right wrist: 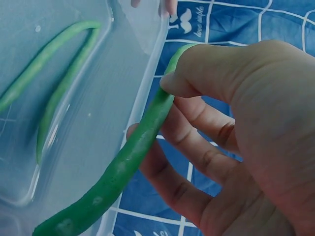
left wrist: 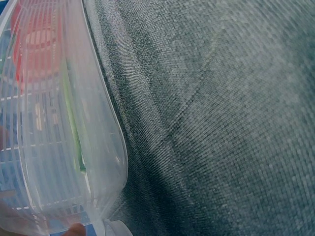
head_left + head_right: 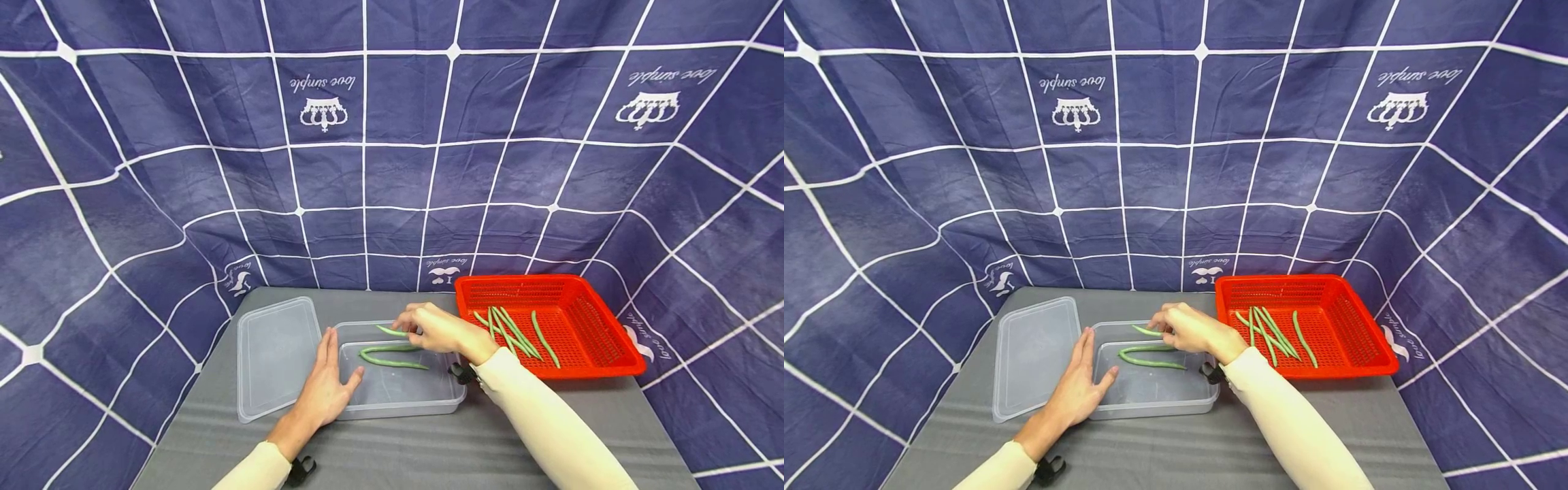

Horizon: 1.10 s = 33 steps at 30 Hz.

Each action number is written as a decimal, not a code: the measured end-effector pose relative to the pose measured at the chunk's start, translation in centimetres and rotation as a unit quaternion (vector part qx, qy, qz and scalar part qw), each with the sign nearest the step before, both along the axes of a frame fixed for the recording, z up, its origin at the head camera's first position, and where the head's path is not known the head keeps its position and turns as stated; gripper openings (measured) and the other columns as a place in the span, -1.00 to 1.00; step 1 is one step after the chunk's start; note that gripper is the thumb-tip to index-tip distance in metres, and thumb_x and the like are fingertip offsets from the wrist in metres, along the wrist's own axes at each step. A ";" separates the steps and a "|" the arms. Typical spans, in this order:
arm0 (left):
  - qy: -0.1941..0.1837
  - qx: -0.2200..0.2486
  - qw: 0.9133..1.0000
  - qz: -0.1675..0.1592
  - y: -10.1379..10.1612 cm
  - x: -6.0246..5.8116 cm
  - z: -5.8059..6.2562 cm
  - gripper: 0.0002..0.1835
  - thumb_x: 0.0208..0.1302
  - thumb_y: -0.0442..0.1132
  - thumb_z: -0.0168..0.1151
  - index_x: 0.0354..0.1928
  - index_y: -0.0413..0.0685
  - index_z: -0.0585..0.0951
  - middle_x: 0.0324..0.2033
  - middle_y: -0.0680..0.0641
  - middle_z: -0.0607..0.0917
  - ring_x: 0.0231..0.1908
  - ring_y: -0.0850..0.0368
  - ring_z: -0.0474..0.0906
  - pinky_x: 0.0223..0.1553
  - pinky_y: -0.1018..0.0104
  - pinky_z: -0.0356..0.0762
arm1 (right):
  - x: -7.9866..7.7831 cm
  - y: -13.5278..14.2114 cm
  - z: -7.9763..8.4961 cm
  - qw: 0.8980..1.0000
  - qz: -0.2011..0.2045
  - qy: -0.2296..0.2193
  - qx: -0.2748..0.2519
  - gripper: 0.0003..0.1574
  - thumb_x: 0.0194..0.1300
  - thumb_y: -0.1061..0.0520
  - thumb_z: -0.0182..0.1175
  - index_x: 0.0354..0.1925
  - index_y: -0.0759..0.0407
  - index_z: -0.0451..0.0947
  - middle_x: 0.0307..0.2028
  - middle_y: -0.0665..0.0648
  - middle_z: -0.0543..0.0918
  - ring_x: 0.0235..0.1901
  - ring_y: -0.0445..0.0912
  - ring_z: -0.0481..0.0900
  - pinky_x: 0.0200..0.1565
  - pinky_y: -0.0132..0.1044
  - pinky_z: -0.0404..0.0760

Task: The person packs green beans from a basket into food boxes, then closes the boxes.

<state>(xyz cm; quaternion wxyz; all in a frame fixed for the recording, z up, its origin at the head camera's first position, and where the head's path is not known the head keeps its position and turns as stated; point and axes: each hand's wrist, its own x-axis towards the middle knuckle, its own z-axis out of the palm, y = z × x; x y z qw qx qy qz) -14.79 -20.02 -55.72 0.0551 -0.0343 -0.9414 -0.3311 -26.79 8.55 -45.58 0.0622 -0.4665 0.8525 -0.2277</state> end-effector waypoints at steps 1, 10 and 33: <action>-0.001 -0.001 1.000 0.000 0.0 0.0 0.0 0.17 0.67 0.09 0.40 0.90 -0.34 -0.10 0.90 -0.38 -0.07 0.80 -0.46 0.23 0.72 -0.34 0.42 | 0.0 -0.2 -0.1 1.000 0.001 0.000 0.000 -0.49 0.44 0.43 0.34 0.27 0.21 0.86 -0.03 0.16 0.84 -0.07 -0.10 0.88 0.14 0.01 0.91; 0.003 -0.002 1.000 0.005 0.2 -0.2 0.0 0.19 0.64 0.05 0.44 0.90 -0.34 -0.09 0.89 -0.39 -0.03 0.78 -0.47 0.28 0.72 -0.35 0.42 | -0.2 -1.1 -0.6 1.000 0.006 0.004 0.004 -0.51 0.43 0.41 0.37 0.26 0.21 0.86 -0.04 0.14 0.84 -0.07 -0.11 0.86 0.10 -0.09 0.90; 0.007 -0.001 1.000 0.004 0.2 -0.2 -0.1 0.18 0.64 0.08 0.43 0.89 -0.35 -0.06 0.89 -0.37 -0.03 0.79 -0.47 0.25 0.70 -0.36 0.44 | -0.4 -2.4 -1.8 0.999 -0.022 0.009 0.028 -0.52 0.49 0.33 0.44 0.30 0.08 0.86 0.05 0.09 0.83 0.07 -0.07 0.84 0.19 -0.18 0.84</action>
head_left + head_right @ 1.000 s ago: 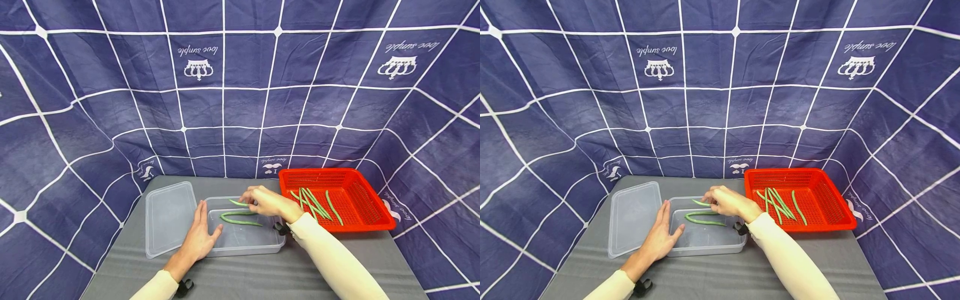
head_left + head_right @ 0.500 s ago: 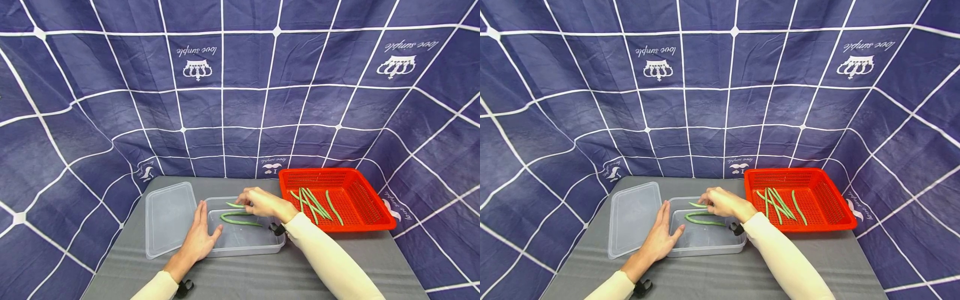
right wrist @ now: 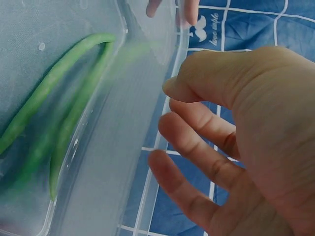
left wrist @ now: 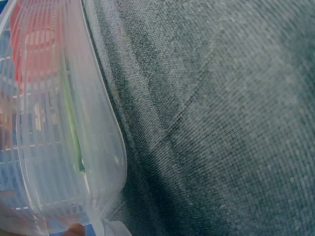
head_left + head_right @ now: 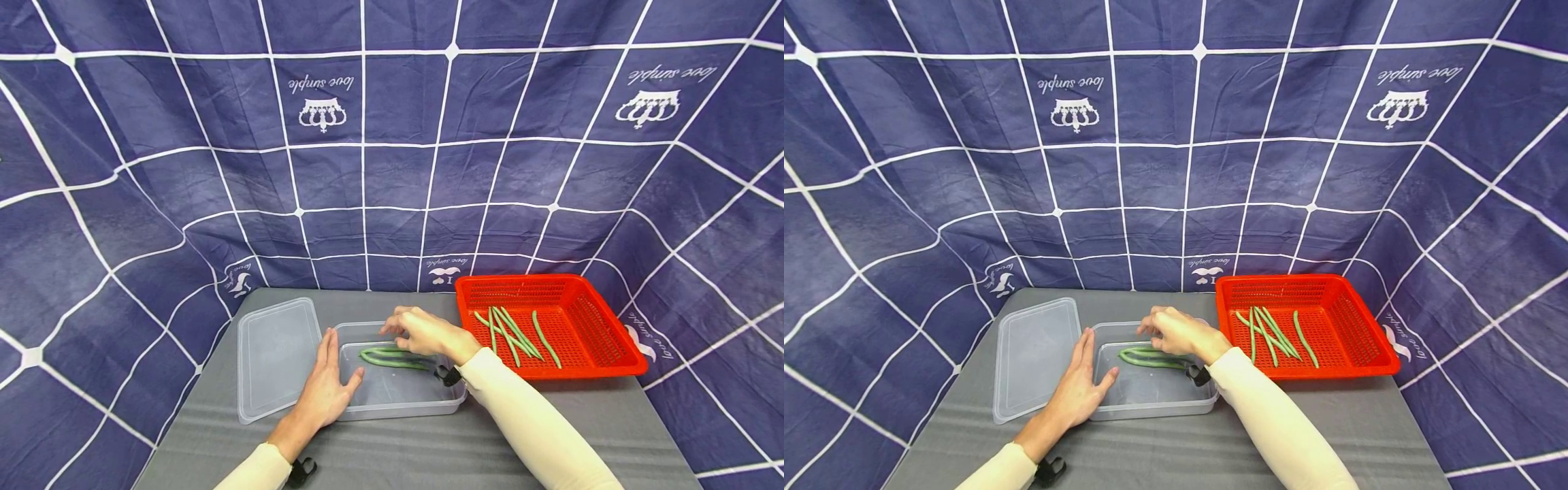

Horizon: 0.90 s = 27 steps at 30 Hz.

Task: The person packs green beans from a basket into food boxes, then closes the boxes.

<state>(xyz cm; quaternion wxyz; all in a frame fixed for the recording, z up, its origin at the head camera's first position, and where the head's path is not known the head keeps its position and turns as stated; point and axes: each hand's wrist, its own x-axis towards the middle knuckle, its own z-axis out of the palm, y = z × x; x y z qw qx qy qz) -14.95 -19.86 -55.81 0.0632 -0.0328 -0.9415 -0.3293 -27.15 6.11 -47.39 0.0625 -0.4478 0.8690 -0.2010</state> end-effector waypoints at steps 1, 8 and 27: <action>-0.001 0.000 1.000 0.000 0.0 0.0 0.0 0.18 0.64 0.08 0.42 0.89 -0.35 -0.06 0.89 -0.37 -0.03 0.79 -0.47 0.25 0.70 -0.36 0.44 | 0.0 0.0 0.0 1.000 -0.003 0.000 0.002 -0.51 0.49 0.32 0.44 0.31 0.07 0.86 0.07 0.09 0.83 0.10 -0.06 0.84 0.21 -0.15 0.84; -0.006 0.002 1.000 -0.004 -0.1 0.1 0.2 0.17 0.67 0.08 0.41 0.89 -0.35 -0.08 0.89 -0.39 -0.05 0.80 -0.47 0.24 0.71 -0.36 0.42 | 0.0 0.3 0.0 1.000 -0.012 0.010 0.006 -0.52 0.51 0.30 0.42 0.31 0.05 0.86 0.10 0.05 0.82 0.14 -0.05 0.83 0.25 -0.08 0.85; -0.012 0.006 1.000 -0.005 -0.2 0.2 0.1 0.16 0.68 0.07 0.40 0.90 -0.34 -0.09 0.90 -0.38 -0.08 0.82 -0.45 0.19 0.74 -0.35 0.38 | 0.0 3.1 1.4 0.998 -0.044 0.033 -0.009 -0.53 0.52 0.29 0.37 0.29 0.04 0.87 0.05 0.05 0.84 0.07 -0.02 0.88 0.14 -0.04 0.86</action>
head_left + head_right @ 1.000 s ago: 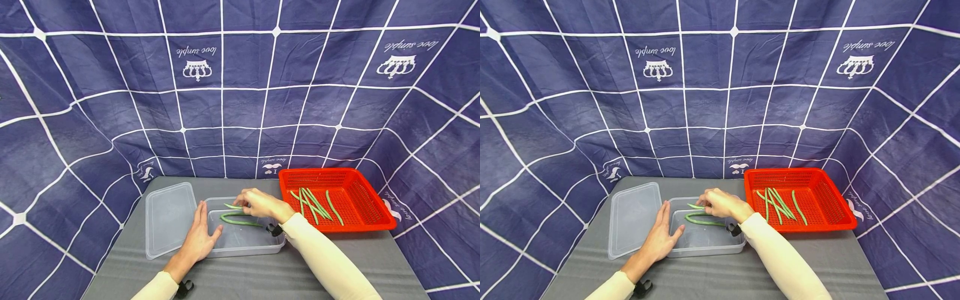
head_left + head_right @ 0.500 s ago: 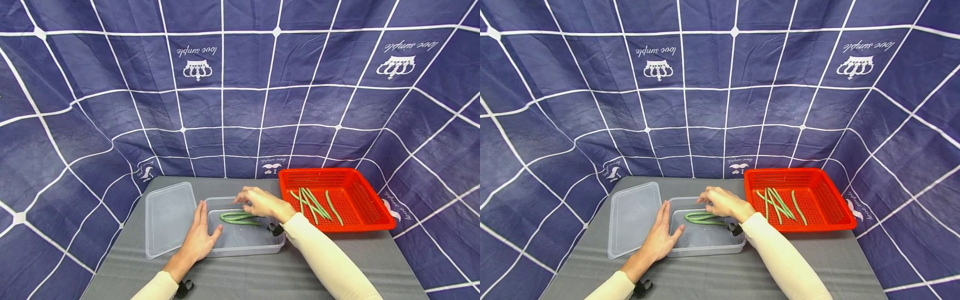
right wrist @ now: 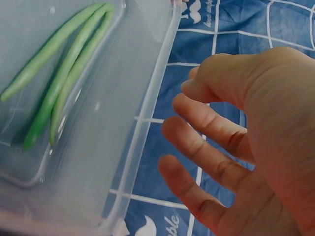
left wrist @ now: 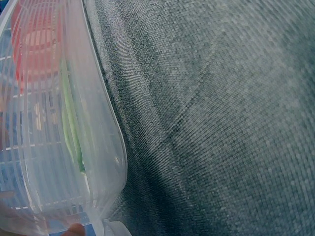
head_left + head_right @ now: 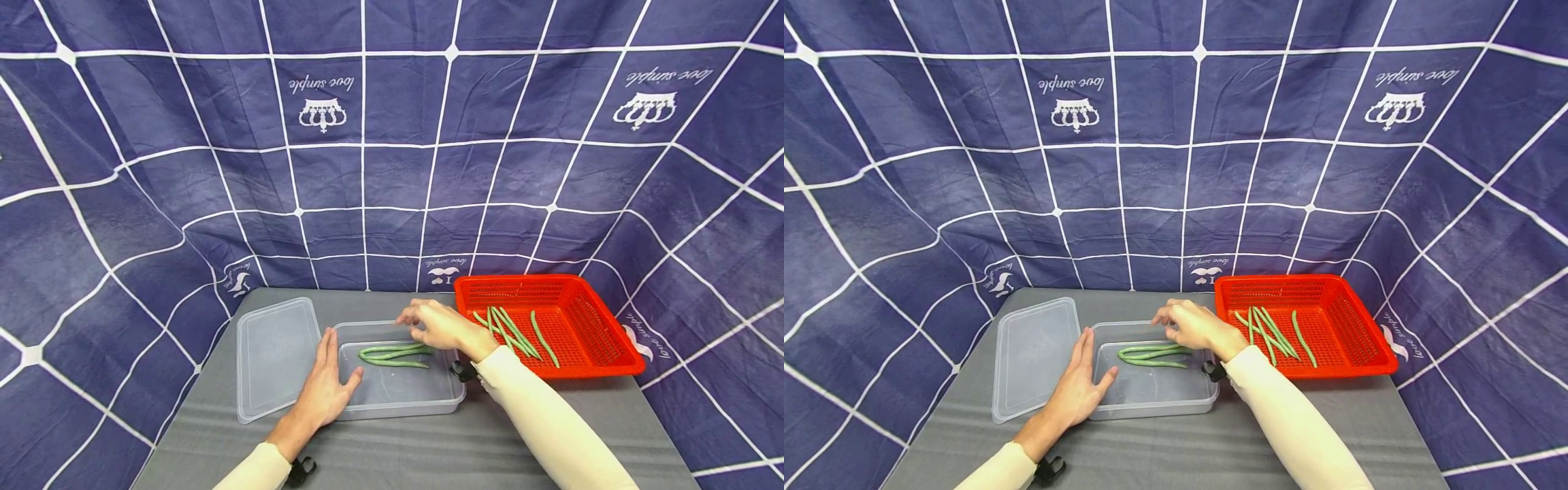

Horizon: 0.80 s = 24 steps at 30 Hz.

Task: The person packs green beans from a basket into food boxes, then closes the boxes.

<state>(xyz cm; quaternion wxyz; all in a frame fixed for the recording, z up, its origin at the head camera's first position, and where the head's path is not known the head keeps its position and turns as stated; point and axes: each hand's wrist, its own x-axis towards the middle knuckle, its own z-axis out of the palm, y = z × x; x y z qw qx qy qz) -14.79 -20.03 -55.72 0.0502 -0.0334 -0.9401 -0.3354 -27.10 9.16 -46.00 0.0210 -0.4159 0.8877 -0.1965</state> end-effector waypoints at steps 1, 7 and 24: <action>0.001 0.000 1.000 0.000 0.0 0.0 0.0 0.16 0.68 0.07 0.40 0.90 -0.34 -0.09 0.90 -0.38 -0.07 0.82 -0.45 0.19 0.74 -0.35 0.38 | -0.1 0.3 0.1 1.000 0.001 0.003 -0.002 -0.53 0.52 0.30 0.36 0.29 0.05 0.87 0.04 0.06 0.84 0.06 -0.02 0.87 0.14 -0.06 0.85; 0.002 -0.001 1.000 -0.001 0.0 0.1 0.1 0.17 0.68 0.09 0.39 0.90 -0.34 -0.10 0.90 -0.37 -0.07 0.82 -0.44 0.19 0.75 -0.34 0.38 | -0.7 2.2 0.4 1.000 -0.002 0.020 -0.020 -0.54 0.47 0.33 0.36 0.25 0.10 0.87 0.08 0.08 0.88 0.06 0.01 0.87 0.18 -0.05 0.84; 0.006 0.002 1.000 0.001 0.0 0.0 0.0 0.15 0.68 0.04 0.41 0.89 -0.36 -0.07 0.90 -0.38 -0.06 0.83 -0.44 0.16 0.75 -0.34 0.37 | -2.9 8.5 1.3 0.995 -0.079 0.031 -0.049 -0.62 0.50 0.28 0.46 0.23 0.15 0.85 -0.02 0.14 0.89 0.03 0.05 0.86 0.20 0.09 0.81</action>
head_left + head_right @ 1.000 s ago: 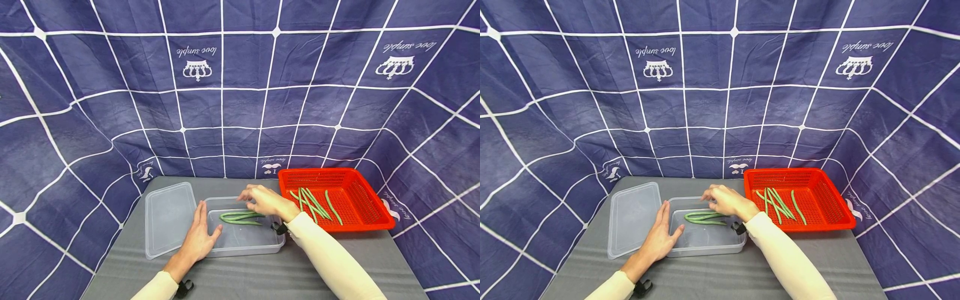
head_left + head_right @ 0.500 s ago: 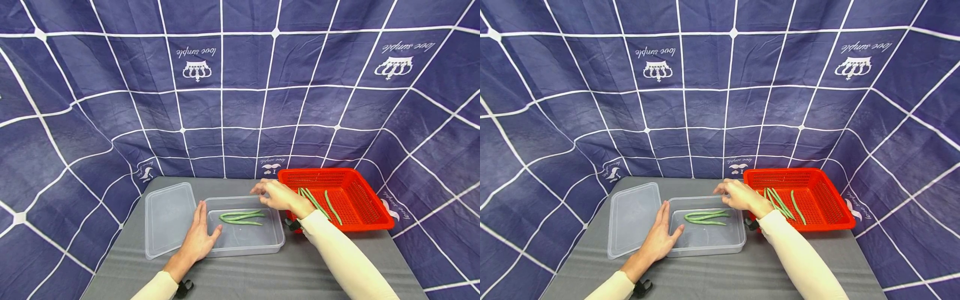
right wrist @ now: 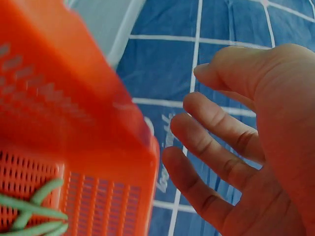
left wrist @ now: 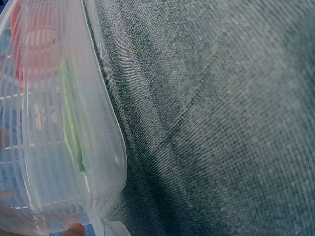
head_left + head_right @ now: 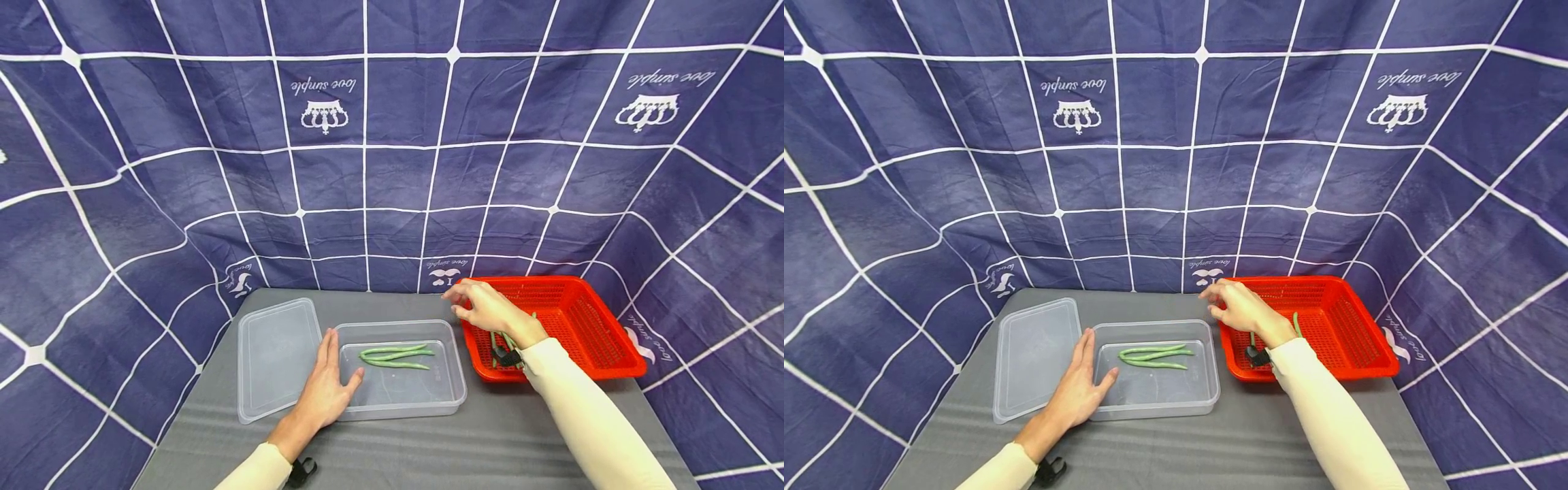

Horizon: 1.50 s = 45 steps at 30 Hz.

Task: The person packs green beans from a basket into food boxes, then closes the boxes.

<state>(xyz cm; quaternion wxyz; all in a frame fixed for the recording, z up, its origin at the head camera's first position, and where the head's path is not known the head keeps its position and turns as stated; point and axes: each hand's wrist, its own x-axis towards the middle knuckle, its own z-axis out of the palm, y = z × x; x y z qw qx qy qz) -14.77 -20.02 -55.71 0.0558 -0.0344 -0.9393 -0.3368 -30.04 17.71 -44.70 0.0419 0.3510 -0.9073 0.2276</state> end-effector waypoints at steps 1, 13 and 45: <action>0.000 -0.001 1.000 0.000 0.0 0.0 0.0 0.15 0.68 0.05 0.41 0.89 -0.35 -0.07 0.90 -0.38 -0.06 0.83 -0.44 0.17 0.75 -0.34 0.37 | -0.1 0.4 0.0 1.000 -0.006 0.002 -0.003 -0.62 0.49 0.29 0.46 0.23 0.15 0.85 -0.03 0.13 0.89 0.02 0.04 0.86 0.19 0.08 0.80; 0.002 0.002 1.000 0.001 -0.2 -0.1 0.0 0.17 0.67 0.07 0.41 0.90 -0.34 -0.08 0.90 -0.38 -0.06 0.83 -0.44 0.16 0.74 -0.34 0.37 | -1.3 4.0 -0.7 0.999 -0.034 0.009 -0.031 -0.64 0.49 0.34 0.45 0.20 0.26 0.84 -0.16 0.09 0.86 -0.09 0.05 0.82 0.08 0.08 0.79; 0.004 0.002 1.000 0.003 0.0 0.1 -0.1 0.15 0.68 0.09 0.39 0.90 -0.33 -0.07 0.90 -0.35 -0.04 0.83 -0.41 0.18 0.75 -0.32 0.37 | -8.3 13.4 -11.4 0.982 -0.054 -0.177 0.043 -0.23 0.24 0.06 0.76 0.37 0.09 0.74 -0.32 -0.05 0.79 -0.41 -0.20 0.70 -0.29 -0.33 0.71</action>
